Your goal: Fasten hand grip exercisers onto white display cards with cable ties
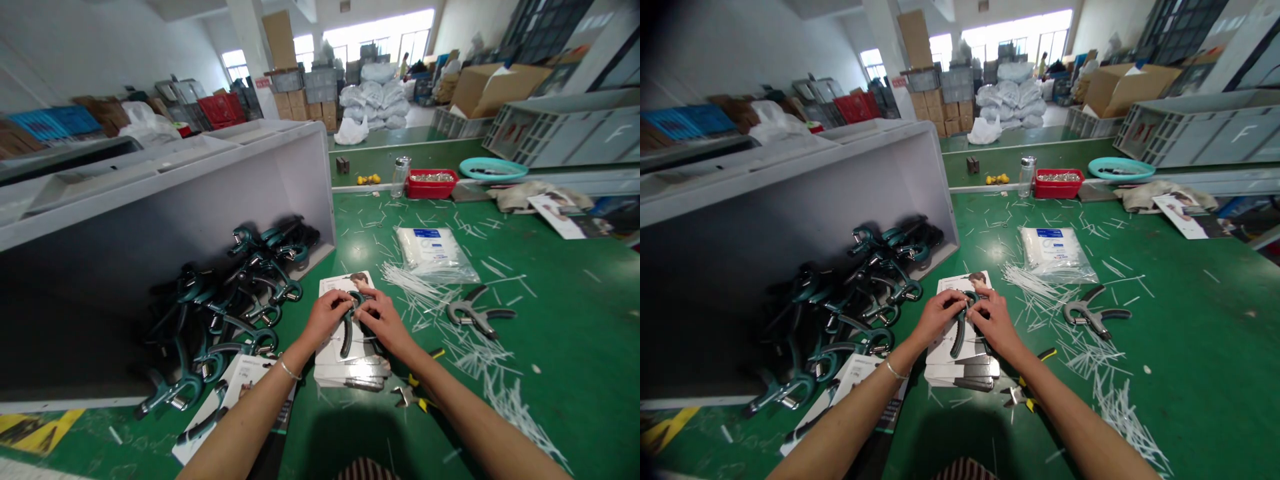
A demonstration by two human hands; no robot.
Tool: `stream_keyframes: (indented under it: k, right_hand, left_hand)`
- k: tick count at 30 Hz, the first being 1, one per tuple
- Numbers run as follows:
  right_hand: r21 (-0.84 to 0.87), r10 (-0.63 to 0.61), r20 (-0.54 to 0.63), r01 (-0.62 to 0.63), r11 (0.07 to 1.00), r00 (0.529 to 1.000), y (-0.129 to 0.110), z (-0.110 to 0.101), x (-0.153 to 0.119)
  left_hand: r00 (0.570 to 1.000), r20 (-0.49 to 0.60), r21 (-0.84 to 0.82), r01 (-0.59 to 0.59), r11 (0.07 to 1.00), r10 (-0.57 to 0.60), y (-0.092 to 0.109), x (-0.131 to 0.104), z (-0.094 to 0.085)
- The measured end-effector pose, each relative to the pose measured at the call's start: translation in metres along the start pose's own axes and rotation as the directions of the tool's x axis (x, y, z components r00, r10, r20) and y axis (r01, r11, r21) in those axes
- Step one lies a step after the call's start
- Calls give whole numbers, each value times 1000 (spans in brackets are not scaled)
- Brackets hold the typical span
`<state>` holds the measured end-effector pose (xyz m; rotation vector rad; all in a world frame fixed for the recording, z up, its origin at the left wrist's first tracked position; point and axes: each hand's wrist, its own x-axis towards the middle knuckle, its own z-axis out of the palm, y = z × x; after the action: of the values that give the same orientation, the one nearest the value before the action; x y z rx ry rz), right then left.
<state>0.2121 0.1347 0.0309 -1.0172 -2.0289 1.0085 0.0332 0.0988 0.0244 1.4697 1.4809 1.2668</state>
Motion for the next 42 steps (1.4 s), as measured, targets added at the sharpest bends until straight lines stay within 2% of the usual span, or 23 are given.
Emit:
stream_keyframes:
  k: [5, 10, 12, 14, 16, 18, 20, 22, 24, 26, 28, 29, 31, 32, 34, 36, 37, 39, 42]
  right_hand:
    - [-12, -9, 4, 9, 1000, 1000, 1, 1, 0]
    - [8, -10, -51, 10, 1000, 999, -3, 4, 0]
    - [9, -18, -54, 19, 1000, 998, -2, 4, 1]
    - [5, -41, -27, 41, 999, 999, 1, 5, 2]
    - [4, -59, 3, 59, 998, 998, 7, 5, 5]
    - [6, -59, 20, 59, 998, 998, 13, 5, 9]
    - [3, -49, 9, 49, 999, 999, 18, 6, 15]
    - [-5, -36, -12, 36, 999, 999, 21, 9, 21]
    - [-12, -29, -22, 29, 1000, 999, 23, 13, 27]
    - [-17, -44, -12, 43, 999, 999, 25, 17, 32]
    - [-31, -72, -5, 72, 997, 997, 24, 20, 36]
    - [-42, -84, -4, 84, 996, 996, 23, 21, 36]
    - [-62, -103, -21, 101, 993, 994, 16, 16, 33]
    - [-75, -119, -34, 116, 990, 992, 11, 11, 30]
    - [-114, -176, -33, 171, 979, 984, -2, -3, 18]
    - [-176, -249, 64, 257, 950, 966, -16, -19, 2]
    - [-217, -277, 147, 304, 928, 950, -23, -25, -6]
    - [-311, -290, 305, 382, 870, 907, -33, -32, -19]
    - [-411, -256, 399, 422, 808, 880, -38, -31, -29]
  left_hand:
    - [999, 8, 42, -48, 998, 47, 4, -2, 0]
    - [989, 50, 74, -143, 987, 139, 8, -6, -3]
    - [990, 76, 41, -120, 992, 117, 8, -6, -6]
    - [995, 88, -9, -47, 999, 47, 8, -3, -8]
    - [998, 68, -13, 8, 1000, -7, 10, 0, -9]
    - [1000, 1, 39, 5, 999, -5, 15, 1, -8]
    - [996, -75, 113, -41, 993, 49, 22, -2, -4]
    - [985, -80, 229, -130, 965, 152, 28, -12, 2]
    - [957, 41, 397, -279, 874, 286, 31, -26, 10]
    - [899, 240, 551, -437, 711, 367, 30, -39, 18]
    - [854, 383, 643, -520, 562, 352, 29, -47, 23]
    - [845, 419, 662, -534, 526, 331, 29, -50, 23]
    - [861, 415, 668, -507, 545, 293, 33, -52, 17]
    - [887, 367, 672, -462, 579, 281, 36, -54, 12]
    - [950, 210, 705, -310, 638, 230, 42, -60, 0]
    - [986, 84, 754, -156, 639, 142, 48, -68, -11]
    - [992, 74, 774, -119, 622, 99, 49, -72, -14]
    - [992, 124, 800, -119, 588, 33, 50, -78, -15]
    - [989, 148, 806, -112, 581, -15, 47, -79, -13]
